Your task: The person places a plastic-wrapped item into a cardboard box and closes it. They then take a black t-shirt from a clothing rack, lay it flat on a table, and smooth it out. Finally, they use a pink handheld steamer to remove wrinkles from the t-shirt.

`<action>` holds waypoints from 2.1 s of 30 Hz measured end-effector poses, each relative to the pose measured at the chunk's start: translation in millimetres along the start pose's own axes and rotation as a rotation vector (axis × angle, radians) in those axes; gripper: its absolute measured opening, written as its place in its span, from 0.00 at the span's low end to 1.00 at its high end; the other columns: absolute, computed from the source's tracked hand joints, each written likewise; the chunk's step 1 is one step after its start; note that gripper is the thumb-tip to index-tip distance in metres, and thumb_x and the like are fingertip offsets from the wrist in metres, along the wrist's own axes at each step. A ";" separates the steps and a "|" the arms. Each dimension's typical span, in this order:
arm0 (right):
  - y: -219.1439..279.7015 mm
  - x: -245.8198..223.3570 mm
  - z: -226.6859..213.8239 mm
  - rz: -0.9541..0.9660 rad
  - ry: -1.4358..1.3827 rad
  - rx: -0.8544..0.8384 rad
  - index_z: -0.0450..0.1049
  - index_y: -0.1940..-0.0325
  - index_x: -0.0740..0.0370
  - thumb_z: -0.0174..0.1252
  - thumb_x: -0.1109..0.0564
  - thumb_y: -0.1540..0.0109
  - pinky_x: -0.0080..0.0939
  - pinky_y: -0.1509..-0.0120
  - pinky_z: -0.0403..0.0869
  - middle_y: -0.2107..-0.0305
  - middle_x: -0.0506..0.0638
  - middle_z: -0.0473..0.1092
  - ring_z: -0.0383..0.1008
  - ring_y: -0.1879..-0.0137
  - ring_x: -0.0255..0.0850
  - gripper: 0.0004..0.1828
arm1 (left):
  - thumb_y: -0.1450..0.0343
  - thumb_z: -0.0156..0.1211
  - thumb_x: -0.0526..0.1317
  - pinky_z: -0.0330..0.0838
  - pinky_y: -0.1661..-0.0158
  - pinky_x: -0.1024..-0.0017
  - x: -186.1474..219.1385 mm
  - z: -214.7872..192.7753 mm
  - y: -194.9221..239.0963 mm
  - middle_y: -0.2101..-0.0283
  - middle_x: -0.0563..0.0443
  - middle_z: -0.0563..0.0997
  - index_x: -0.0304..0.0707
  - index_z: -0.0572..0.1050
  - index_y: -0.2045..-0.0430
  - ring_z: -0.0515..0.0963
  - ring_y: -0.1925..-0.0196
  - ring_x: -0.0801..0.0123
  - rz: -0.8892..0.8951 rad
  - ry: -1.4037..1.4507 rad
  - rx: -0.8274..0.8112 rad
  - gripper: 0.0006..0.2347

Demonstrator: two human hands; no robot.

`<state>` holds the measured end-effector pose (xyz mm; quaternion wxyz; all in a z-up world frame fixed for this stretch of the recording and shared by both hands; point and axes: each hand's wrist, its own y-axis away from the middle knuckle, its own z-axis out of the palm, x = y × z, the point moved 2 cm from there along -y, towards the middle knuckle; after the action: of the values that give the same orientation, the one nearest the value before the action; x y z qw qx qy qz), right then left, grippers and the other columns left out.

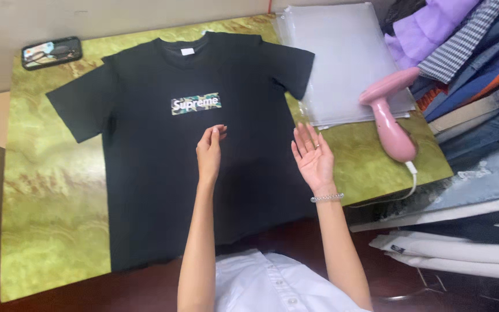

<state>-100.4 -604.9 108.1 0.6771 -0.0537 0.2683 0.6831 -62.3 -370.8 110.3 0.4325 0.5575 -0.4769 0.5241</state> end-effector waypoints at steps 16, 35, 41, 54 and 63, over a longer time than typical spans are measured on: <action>-69.7 -82.6 -56.4 0.102 0.105 0.174 0.60 0.44 0.54 0.40 0.47 0.40 0.40 0.43 0.65 0.48 0.50 0.62 0.62 0.42 0.40 0.22 | 0.29 0.39 0.39 0.66 0.53 0.61 -18.4 166.6 -58.5 0.61 0.45 0.77 0.38 0.72 0.63 0.76 0.57 0.60 -0.120 0.013 -0.087 0.11; -215.3 -96.9 -30.3 -0.016 0.964 0.054 0.64 0.48 0.60 0.42 0.52 0.38 0.46 0.40 0.57 0.53 0.54 0.65 0.61 0.42 0.43 0.17 | 0.37 0.55 0.40 0.70 0.61 0.65 -79.6 247.1 -164.5 0.59 0.50 0.66 0.39 0.68 0.63 0.69 0.56 0.60 0.000 -0.742 -0.034 0.12; -253.8 -88.3 -37.9 -0.233 1.298 -0.096 0.69 0.55 0.59 0.45 0.57 0.38 0.41 0.43 0.62 0.58 0.52 0.68 0.64 0.46 0.42 0.11 | 0.39 0.59 0.39 0.67 0.70 0.71 -83.7 255.3 -176.5 0.63 0.53 0.60 0.37 0.65 0.63 0.65 0.62 0.65 0.123 -1.053 -0.004 0.15; -347.8 -78.0 -22.4 -0.400 2.068 -0.244 0.55 0.39 0.62 0.41 0.47 0.37 0.56 0.33 0.44 0.40 0.65 0.44 0.41 0.34 0.59 0.26 | 0.40 0.54 0.30 0.72 0.77 0.73 -69.1 249.9 -186.1 0.69 0.51 0.64 0.38 0.66 0.74 0.72 0.68 0.64 0.210 -1.038 -0.078 0.06; -355.5 -70.8 -36.3 -0.573 2.319 -0.246 0.49 0.36 0.53 0.36 0.41 0.37 0.52 0.32 0.39 0.37 0.60 0.39 0.36 0.32 0.52 0.28 | 0.34 0.40 0.30 0.75 0.72 0.65 -77.2 239.7 -162.4 0.64 0.48 0.59 0.35 0.59 0.70 0.75 0.66 0.53 -0.028 -0.553 0.159 0.03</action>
<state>233.7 -705.9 3.7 0.1500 -0.7588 0.6295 0.0737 139.3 -572.3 17.9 0.2483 0.7178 -0.5264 0.3821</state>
